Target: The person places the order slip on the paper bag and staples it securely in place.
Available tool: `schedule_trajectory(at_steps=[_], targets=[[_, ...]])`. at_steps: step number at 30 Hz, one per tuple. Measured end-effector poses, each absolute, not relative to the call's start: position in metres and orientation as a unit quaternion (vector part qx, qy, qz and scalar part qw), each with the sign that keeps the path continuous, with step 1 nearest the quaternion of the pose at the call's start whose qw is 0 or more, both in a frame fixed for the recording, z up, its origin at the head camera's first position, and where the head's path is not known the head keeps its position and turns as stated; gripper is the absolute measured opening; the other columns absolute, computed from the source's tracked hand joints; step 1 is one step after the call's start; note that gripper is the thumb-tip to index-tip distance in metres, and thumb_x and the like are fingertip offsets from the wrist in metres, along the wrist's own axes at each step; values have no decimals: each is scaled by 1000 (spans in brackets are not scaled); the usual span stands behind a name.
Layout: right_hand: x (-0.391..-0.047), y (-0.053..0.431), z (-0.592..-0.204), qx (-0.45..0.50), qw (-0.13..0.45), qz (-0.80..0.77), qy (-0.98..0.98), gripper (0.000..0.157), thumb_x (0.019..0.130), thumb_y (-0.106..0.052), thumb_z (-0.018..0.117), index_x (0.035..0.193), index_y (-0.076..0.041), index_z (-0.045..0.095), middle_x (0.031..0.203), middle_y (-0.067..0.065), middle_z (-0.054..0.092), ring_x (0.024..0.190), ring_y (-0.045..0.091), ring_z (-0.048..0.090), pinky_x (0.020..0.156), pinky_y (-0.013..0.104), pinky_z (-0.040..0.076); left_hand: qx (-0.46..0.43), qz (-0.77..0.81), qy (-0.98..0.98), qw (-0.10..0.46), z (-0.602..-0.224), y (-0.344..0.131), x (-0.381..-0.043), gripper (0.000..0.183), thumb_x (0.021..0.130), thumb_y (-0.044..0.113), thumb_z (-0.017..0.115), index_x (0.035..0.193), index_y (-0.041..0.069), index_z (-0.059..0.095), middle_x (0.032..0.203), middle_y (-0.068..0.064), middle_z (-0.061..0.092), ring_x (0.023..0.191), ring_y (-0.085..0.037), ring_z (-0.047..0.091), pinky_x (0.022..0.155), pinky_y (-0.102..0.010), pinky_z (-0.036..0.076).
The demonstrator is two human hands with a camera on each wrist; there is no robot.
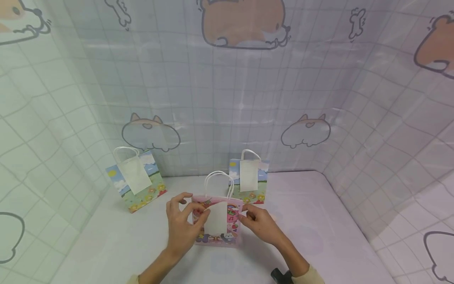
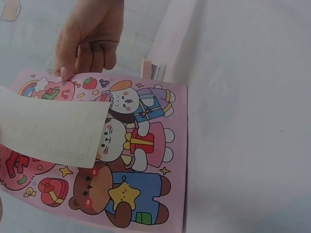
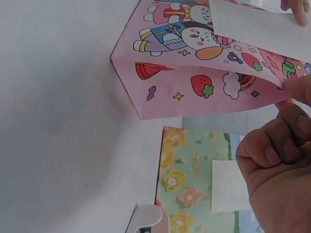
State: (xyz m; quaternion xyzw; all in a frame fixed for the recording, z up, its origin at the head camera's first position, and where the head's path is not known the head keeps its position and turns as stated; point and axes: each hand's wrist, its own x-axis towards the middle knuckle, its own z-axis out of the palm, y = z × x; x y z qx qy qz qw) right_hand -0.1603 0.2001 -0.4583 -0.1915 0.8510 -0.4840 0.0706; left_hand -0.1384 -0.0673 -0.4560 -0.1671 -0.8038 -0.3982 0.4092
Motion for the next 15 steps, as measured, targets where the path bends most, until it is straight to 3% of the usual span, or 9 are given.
schedule_trajectory(at_steps=[7, 15], targets=[[-160, 200, -456, -203, 66, -474, 854, 22, 98, -31, 67, 116, -17, 67, 66, -3, 44, 60, 6, 41, 53, 22, 35, -165, -411, -805, 396, -456, -68, -142, 15, 81, 21, 85, 82, 21, 70, 123, -8, 55, 106, -28, 43, 92, -49, 27], [-160, 199, -458, -207, 61, -473, 854, 17, 98, -30, 66, 114, -24, 66, 65, -7, 43, 58, 4, 41, 53, 21, 36, -161, -418, -798, 403, -460, -68, -147, 17, 79, 18, 87, 81, 19, 70, 118, -8, 54, 105, -28, 42, 92, -48, 25]])
